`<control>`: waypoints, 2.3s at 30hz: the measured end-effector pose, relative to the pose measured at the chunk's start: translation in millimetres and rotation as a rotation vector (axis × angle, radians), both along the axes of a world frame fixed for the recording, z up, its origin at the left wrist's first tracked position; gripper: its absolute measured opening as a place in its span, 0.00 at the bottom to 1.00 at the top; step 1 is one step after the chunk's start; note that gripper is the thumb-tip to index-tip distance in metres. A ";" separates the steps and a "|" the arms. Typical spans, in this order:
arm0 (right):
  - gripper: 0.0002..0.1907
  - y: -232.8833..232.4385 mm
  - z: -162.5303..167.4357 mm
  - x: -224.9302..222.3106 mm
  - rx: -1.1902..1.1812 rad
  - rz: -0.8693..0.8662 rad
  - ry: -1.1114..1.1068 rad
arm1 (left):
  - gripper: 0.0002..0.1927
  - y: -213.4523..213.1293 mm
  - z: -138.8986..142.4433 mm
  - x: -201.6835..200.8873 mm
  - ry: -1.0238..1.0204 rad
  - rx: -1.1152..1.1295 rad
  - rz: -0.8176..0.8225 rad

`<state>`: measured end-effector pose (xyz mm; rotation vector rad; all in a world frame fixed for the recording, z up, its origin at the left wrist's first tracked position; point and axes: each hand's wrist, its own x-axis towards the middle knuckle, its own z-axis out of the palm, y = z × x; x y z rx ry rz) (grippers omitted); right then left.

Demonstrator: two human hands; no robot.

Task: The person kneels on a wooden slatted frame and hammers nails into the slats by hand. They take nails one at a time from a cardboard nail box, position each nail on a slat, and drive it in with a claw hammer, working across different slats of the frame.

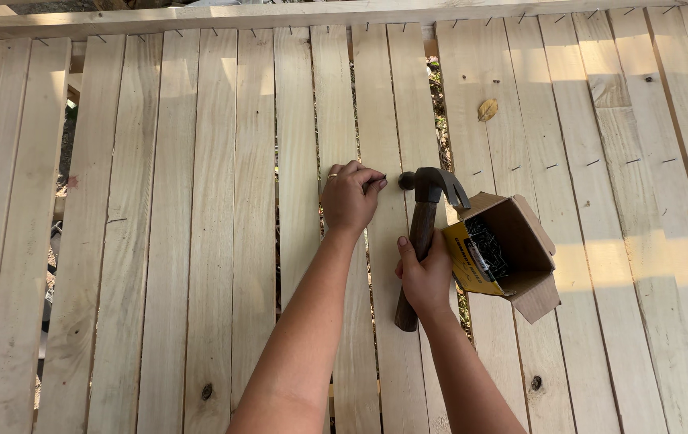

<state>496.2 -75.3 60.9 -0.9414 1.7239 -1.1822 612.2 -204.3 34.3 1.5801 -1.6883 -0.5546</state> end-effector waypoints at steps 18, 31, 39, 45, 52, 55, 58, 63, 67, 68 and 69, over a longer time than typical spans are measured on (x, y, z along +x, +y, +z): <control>0.10 -0.7 2.5 1.3 0.007 -0.003 -0.008 | 0.03 -1.3 -9.7 1.3 0.070 -0.004 -0.034; 0.11 -1.6 -2.4 0.5 -0.010 -0.006 0.001 | 0.03 -1.3 -6.0 1.5 0.010 -0.049 -0.045; 0.11 -2.4 4.7 -1.8 0.020 0.027 0.030 | 0.02 -1.1 -8.2 1.1 0.010 -0.124 -0.025; 0.11 1.7 16.7 -6.7 0.074 0.074 0.085 | 0.02 -4.1 -8.9 1.3 0.027 -0.105 -0.025; 0.09 -1.4 39.2 -7.7 0.000 0.087 0.060 | 0.03 -3.0 -6.7 1.4 0.061 -0.085 -0.024; 0.08 -6.6 52.8 -4.7 -0.012 0.092 0.056 | 0.03 -3.7 -6.7 1.1 0.045 -0.091 -0.023; 0.11 -12.3 65.8 -5.3 -0.023 0.096 0.084 | 0.02 -4.7 -8.7 0.7 0.037 -0.105 -0.018; 0.16 -23.6 76.0 -8.8 0.005 0.166 0.382 | 0.03 -3.5 -11.2 1.2 0.037 -0.091 -0.024; 0.18 -38.1 73.7 -0.7 0.054 0.292 0.582 | 0.04 -4.3 -7.0 0.7 0.022 -0.070 -0.024; 0.18 -39.3 74.3 -0.1 0.058 0.296 0.583 | 0.04 -4.9 -5.8 0.6 0.018 -0.063 -0.023; 0.18 -40.1 74.9 0.4 0.062 0.302 0.585 | 0.04 -6.5 -5.0 0.7 0.024 -0.065 -0.024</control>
